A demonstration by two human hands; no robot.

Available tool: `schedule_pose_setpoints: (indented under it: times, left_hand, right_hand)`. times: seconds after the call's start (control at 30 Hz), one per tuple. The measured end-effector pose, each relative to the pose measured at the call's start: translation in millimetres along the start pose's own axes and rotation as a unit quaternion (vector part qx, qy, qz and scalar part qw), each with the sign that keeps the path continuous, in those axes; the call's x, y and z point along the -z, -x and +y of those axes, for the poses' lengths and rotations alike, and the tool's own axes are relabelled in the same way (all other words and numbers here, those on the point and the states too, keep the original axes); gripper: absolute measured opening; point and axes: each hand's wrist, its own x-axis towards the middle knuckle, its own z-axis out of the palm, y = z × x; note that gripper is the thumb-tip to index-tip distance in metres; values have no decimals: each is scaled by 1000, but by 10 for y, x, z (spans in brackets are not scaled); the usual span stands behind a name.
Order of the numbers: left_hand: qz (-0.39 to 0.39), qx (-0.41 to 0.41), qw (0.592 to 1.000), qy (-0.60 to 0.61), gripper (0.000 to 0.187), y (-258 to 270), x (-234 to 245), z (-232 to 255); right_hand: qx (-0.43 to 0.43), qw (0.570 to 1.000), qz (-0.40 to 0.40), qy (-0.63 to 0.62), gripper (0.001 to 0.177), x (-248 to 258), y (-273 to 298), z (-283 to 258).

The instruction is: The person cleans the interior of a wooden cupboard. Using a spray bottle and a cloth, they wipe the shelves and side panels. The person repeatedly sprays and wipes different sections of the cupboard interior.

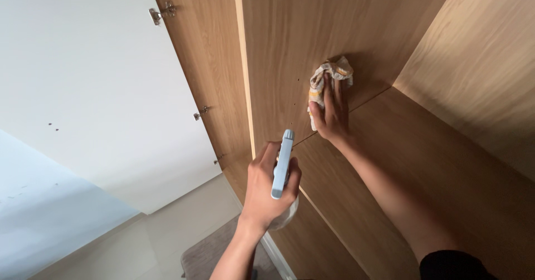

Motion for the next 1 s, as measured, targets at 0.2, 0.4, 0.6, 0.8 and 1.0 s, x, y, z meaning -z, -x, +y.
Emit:
schedule_pose_setpoints:
  times: [0.2,0.4,0.6,0.8,1.0]
  left_hand:
    - [1,-17,1000,3,32,117,85,-43]
    - [19,3,1000,-10,31,203,232,-160]
    - [23,40,999,-8,32,273,320,-262]
    - [19,29,999,-4,33,369,378,-344]
    - [-1,59,998,16,37,425,417,-378]
  right_hand:
    - [51,997,30,42,70,-130,-69,-192]
    - [205,971,48,117,58,-294,-357,-474]
    - [50,992,116,29,75,24,-997,-212]
    - [-65,976,201,-57,67,160,-1092,96]
    - [-109,973,186,-81,69,-186,-323,-278]
